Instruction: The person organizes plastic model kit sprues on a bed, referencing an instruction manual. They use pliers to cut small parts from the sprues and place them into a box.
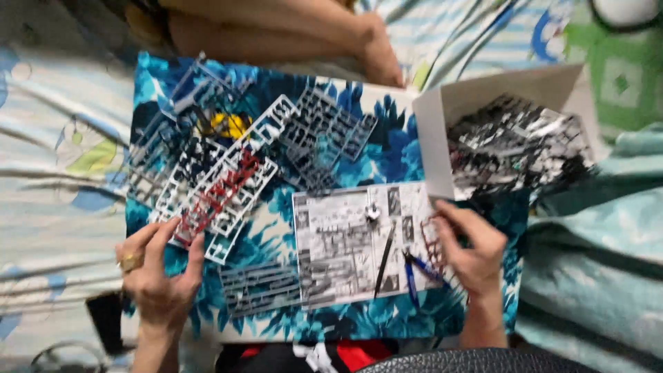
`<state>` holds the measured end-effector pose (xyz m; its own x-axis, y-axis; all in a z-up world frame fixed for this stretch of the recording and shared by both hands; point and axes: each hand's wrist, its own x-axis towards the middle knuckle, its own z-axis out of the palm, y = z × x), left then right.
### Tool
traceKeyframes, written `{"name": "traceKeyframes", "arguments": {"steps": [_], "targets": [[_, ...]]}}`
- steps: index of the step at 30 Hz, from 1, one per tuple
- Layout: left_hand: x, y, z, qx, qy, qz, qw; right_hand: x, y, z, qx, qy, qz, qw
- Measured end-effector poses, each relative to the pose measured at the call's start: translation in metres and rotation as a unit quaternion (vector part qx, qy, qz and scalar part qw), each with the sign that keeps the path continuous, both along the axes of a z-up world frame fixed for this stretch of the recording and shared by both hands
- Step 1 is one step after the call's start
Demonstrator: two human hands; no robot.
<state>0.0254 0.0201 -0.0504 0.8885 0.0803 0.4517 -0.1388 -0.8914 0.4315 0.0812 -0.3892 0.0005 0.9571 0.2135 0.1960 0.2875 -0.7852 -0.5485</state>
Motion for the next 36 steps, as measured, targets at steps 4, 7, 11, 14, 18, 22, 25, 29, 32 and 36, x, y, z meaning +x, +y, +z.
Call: {"name": "traceKeyframes", "arguments": {"steps": [4, 7, 11, 14, 18, 22, 25, 29, 32, 36], "targets": [[0.002, -0.009, -0.002, -0.007, 0.004, -0.034, 0.999, -0.013, -0.024, 0.006, -0.022, -0.007, -0.04, 0.999], [0.002, -0.011, -0.001, -0.025, 0.05, -0.103, 0.993, -0.022, -0.041, -0.001, 0.001, 0.001, -0.083, 0.997], [-0.01, -0.015, 0.006, 0.014, 0.133, -0.181, 0.974, -0.031, -0.053, -0.007, -0.003, -0.012, -0.071, 0.997], [-0.014, -0.029, 0.002, 0.033, 0.163, -0.216, 0.962, -0.029, -0.057, -0.002, 0.002, -0.021, -0.085, 0.996], [-0.017, -0.05, -0.008, 0.076, 0.205, -0.246, 0.944, -0.019, -0.066, 0.01, 0.03, -0.054, -0.096, 0.993], [-0.019, -0.063, -0.021, 0.089, 0.222, -0.251, 0.938, -0.001, -0.098, 0.027, -0.044, -0.069, -0.091, 0.993], [-0.016, -0.066, -0.023, 0.089, 0.229, -0.257, 0.935, 0.015, -0.121, 0.035, -0.127, -0.069, -0.088, 0.986], [-0.015, -0.067, -0.025, 0.069, 0.255, -0.256, 0.93, 0.04, -0.15, 0.038, -0.159, -0.053, -0.092, 0.981], [-0.014, -0.066, -0.033, 0.058, 0.277, -0.261, 0.923, 0.07, -0.167, 0.035, -0.174, -0.035, -0.085, 0.98], [-0.01, -0.066, -0.037, 0.03, 0.262, -0.26, 0.929, 0.114, -0.175, 0.031, -0.266, 0.167, -0.182, 0.932]]}}
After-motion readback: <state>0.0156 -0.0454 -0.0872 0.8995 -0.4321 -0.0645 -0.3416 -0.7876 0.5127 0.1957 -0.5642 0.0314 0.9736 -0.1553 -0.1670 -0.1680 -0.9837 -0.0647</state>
